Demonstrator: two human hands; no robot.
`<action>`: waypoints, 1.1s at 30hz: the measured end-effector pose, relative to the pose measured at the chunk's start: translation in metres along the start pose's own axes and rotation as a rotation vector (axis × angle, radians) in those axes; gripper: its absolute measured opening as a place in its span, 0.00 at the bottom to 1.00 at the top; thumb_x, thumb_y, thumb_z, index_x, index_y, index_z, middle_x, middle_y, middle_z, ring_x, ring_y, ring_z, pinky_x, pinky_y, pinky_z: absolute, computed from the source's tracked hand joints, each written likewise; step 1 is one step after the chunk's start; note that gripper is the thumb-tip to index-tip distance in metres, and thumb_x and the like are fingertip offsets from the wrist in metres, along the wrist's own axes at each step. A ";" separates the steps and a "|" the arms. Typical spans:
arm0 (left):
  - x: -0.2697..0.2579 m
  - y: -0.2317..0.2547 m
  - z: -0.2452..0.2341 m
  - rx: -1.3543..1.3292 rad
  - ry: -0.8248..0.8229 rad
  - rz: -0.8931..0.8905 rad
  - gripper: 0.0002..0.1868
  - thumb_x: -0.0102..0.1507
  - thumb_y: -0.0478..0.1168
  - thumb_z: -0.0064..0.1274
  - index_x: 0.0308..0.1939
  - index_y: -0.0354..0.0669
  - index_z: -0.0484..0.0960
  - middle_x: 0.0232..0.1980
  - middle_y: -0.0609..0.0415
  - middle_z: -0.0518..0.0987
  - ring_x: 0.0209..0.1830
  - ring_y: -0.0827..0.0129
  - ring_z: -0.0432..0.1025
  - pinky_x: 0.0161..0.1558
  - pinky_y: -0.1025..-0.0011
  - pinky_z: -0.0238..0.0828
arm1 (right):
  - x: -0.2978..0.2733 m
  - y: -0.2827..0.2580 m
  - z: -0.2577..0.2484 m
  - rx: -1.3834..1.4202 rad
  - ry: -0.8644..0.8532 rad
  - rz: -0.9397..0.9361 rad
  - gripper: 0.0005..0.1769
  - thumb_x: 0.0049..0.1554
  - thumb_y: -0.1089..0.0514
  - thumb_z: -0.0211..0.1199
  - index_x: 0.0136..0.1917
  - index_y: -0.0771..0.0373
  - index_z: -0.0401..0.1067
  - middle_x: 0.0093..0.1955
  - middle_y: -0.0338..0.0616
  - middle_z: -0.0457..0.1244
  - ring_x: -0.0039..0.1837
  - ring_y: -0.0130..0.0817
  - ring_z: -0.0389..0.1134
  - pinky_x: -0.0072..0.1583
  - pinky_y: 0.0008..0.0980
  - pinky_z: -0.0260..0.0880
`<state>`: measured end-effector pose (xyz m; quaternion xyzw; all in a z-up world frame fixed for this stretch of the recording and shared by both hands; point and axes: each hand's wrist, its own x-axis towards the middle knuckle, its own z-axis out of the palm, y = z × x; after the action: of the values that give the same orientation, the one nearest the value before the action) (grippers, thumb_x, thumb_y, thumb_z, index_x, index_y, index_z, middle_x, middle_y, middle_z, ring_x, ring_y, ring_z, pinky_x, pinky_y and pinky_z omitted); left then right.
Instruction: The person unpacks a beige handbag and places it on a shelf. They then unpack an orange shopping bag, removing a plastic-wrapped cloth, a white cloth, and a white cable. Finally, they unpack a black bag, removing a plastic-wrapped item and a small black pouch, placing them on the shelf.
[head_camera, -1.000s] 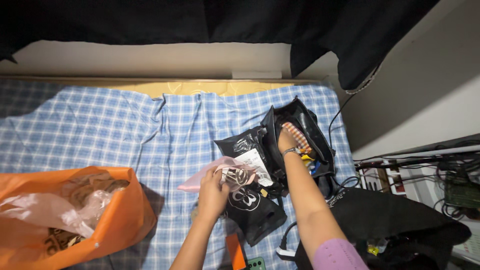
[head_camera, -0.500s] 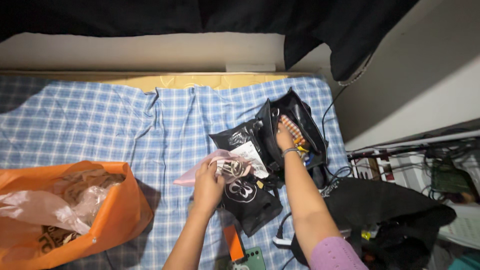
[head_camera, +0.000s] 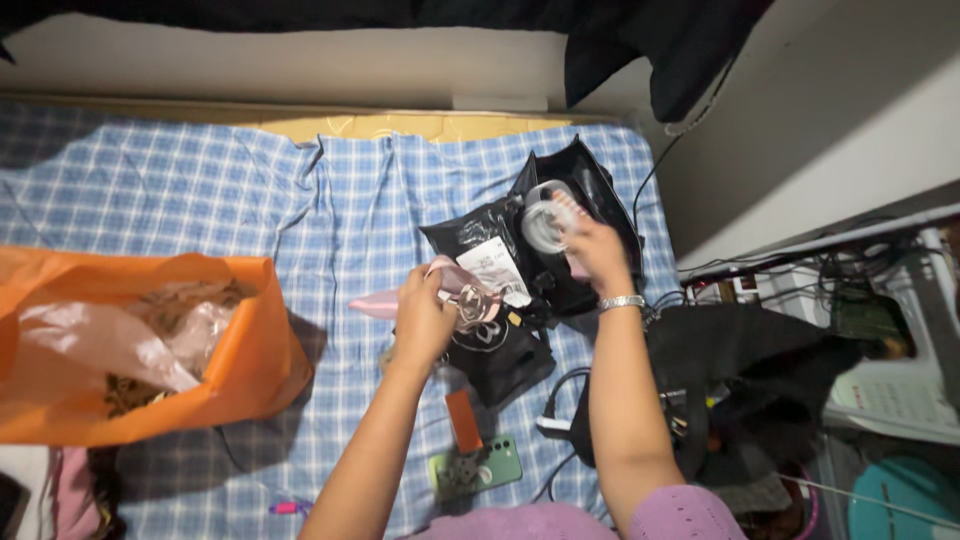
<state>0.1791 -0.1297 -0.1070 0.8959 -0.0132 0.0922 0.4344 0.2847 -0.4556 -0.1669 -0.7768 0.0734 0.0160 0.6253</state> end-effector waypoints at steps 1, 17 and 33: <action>-0.001 0.006 -0.001 -0.006 -0.001 0.008 0.27 0.50 0.30 0.55 0.56 0.32 0.79 0.64 0.39 0.73 0.59 0.39 0.67 0.60 0.53 0.66 | -0.011 -0.013 0.010 0.010 -0.187 -0.110 0.15 0.51 0.64 0.64 0.53 0.67 0.79 0.45 0.39 0.69 0.46 0.26 0.67 0.49 0.27 0.67; -0.069 0.060 -0.018 0.117 -0.111 0.244 0.37 0.48 0.26 0.54 0.64 0.39 0.77 0.65 0.37 0.71 0.56 0.37 0.66 0.55 0.51 0.68 | -0.085 0.020 0.148 0.077 -0.536 0.261 0.15 0.57 0.54 0.55 0.52 0.62 0.76 0.44 0.48 0.70 0.43 0.39 0.71 0.44 0.42 0.72; -0.055 -0.002 -0.005 0.142 -0.055 -0.004 0.24 0.54 0.35 0.56 0.55 0.39 0.81 0.67 0.42 0.72 0.59 0.42 0.68 0.62 0.54 0.66 | -0.090 0.042 0.179 -0.492 -0.580 -0.226 0.14 0.62 0.54 0.57 0.54 0.63 0.77 0.52 0.52 0.71 0.54 0.45 0.73 0.57 0.40 0.71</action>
<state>0.1243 -0.1278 -0.1156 0.9266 -0.0165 0.0674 0.3695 0.2022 -0.2818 -0.2361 -0.8697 -0.1982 0.1831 0.4132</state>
